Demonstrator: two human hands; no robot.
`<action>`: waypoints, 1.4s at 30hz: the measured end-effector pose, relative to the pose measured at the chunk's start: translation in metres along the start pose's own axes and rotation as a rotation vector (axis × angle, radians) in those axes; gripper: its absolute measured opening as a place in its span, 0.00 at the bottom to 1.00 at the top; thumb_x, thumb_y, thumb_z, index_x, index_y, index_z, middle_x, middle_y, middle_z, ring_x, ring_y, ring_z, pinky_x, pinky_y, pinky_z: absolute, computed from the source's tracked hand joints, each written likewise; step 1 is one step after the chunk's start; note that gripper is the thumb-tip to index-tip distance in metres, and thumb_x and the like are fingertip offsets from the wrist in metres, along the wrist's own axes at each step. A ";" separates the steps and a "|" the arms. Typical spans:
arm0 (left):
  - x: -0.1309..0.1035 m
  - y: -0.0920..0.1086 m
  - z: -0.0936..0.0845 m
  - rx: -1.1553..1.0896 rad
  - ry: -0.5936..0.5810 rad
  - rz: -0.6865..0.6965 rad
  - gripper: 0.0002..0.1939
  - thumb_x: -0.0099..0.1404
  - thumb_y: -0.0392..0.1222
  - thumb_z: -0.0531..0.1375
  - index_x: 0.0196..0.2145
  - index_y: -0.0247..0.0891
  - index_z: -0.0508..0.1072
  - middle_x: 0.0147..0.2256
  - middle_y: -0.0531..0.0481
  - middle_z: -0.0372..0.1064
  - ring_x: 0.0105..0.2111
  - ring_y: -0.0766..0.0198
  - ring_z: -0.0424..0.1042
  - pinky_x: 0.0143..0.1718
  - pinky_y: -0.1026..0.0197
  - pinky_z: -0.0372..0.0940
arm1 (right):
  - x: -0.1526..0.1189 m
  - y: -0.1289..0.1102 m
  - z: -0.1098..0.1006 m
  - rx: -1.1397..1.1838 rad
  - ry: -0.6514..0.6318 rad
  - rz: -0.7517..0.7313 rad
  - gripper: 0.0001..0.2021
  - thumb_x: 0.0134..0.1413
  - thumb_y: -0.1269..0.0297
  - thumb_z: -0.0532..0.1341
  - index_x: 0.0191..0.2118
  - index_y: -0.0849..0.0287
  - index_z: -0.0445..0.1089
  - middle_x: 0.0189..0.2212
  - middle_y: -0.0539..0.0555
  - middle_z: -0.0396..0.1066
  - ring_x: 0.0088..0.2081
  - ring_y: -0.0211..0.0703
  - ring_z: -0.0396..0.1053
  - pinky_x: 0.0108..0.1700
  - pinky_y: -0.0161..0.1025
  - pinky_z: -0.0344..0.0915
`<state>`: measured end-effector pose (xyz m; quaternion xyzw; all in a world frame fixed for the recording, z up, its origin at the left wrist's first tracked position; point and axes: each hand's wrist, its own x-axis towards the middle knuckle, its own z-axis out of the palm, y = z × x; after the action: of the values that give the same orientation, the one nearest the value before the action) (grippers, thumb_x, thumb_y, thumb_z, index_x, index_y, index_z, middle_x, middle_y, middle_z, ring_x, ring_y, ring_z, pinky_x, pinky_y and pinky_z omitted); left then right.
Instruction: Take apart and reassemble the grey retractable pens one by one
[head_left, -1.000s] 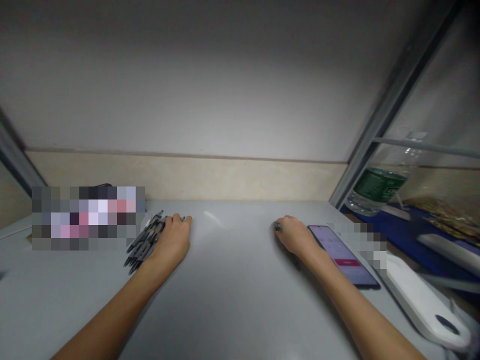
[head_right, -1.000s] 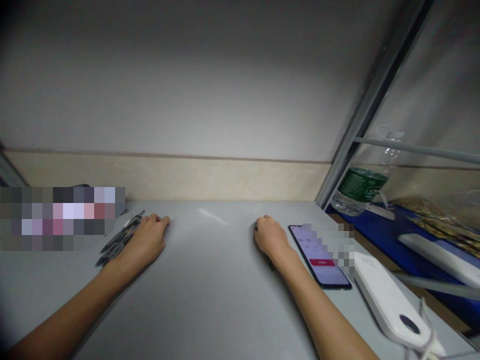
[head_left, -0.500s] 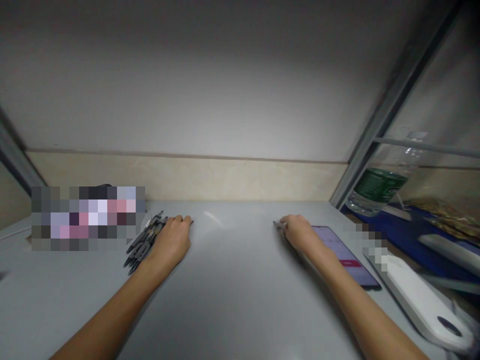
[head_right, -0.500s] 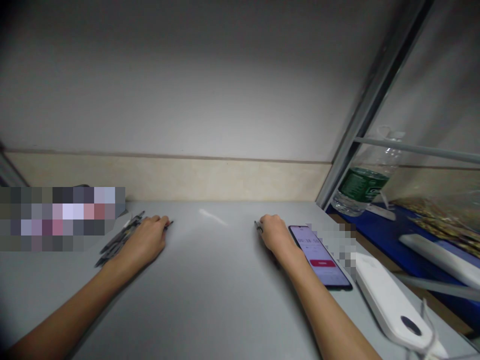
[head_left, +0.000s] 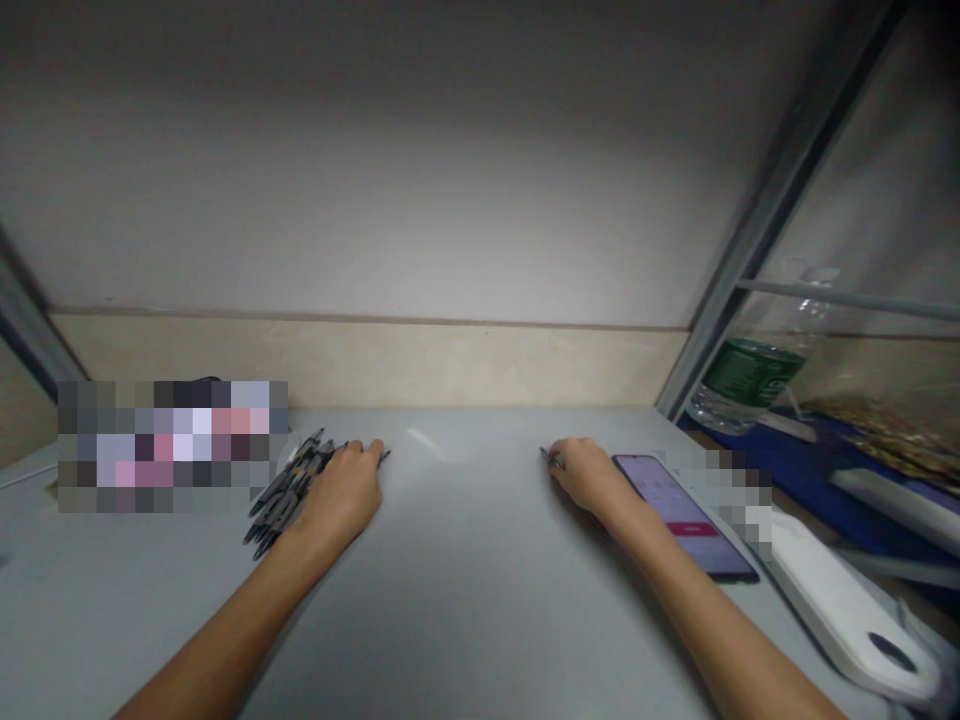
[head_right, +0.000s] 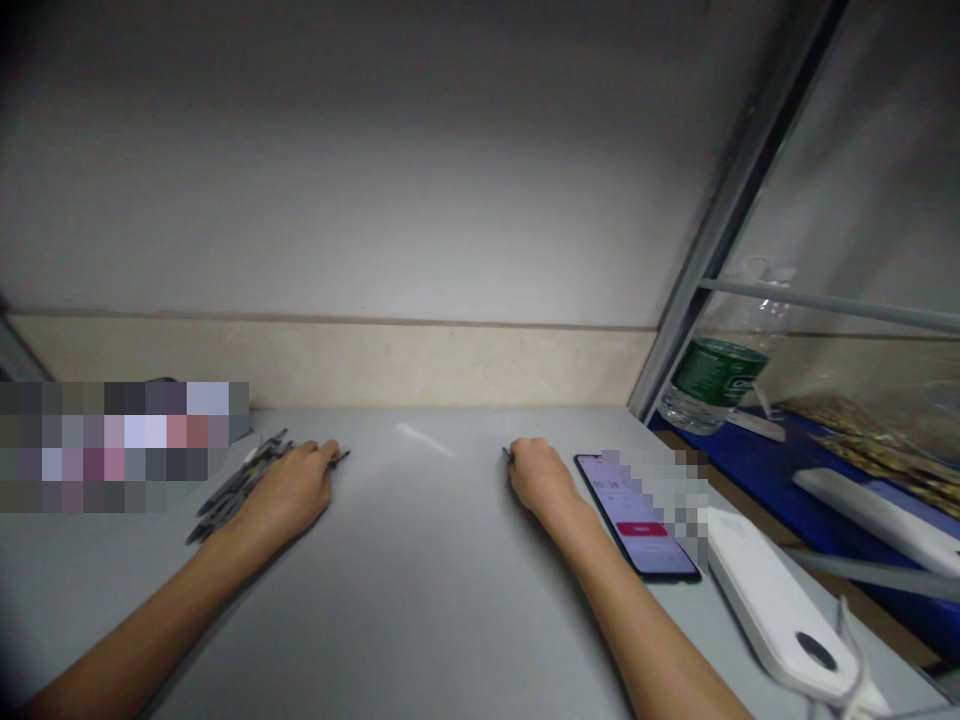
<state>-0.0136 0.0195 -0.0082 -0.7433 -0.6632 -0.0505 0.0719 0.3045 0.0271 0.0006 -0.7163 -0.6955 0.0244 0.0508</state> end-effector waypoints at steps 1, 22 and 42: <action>0.000 0.000 -0.001 -0.004 -0.002 0.003 0.15 0.61 0.30 0.47 0.43 0.33 0.69 0.37 0.39 0.69 0.38 0.54 0.71 0.40 0.56 0.62 | 0.000 0.001 0.001 -0.003 0.002 0.008 0.12 0.50 0.71 0.59 0.42 0.62 0.74 0.37 0.64 0.74 0.41 0.50 0.72 0.41 0.39 0.63; -0.014 0.030 -0.013 -0.210 0.062 0.244 0.14 0.67 0.34 0.44 0.44 0.39 0.66 0.41 0.44 0.64 0.33 0.63 0.70 0.39 0.60 0.64 | -0.021 -0.030 -0.012 0.329 0.236 -0.326 0.15 0.56 0.59 0.57 0.45 0.61 0.72 0.34 0.57 0.72 0.35 0.44 0.69 0.40 0.37 0.61; -0.011 0.020 -0.029 -0.465 0.328 0.546 0.12 0.70 0.41 0.47 0.42 0.36 0.68 0.36 0.47 0.67 0.39 0.63 0.66 0.43 0.61 0.61 | -0.030 -0.050 -0.012 1.329 -0.253 -0.268 0.20 0.57 0.49 0.54 0.30 0.63 0.68 0.15 0.42 0.49 0.17 0.31 0.45 0.20 0.31 0.43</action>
<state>0.0055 0.0017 0.0173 -0.8708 -0.3917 -0.2965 0.0176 0.2549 -0.0021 0.0172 -0.4328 -0.6162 0.5226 0.4000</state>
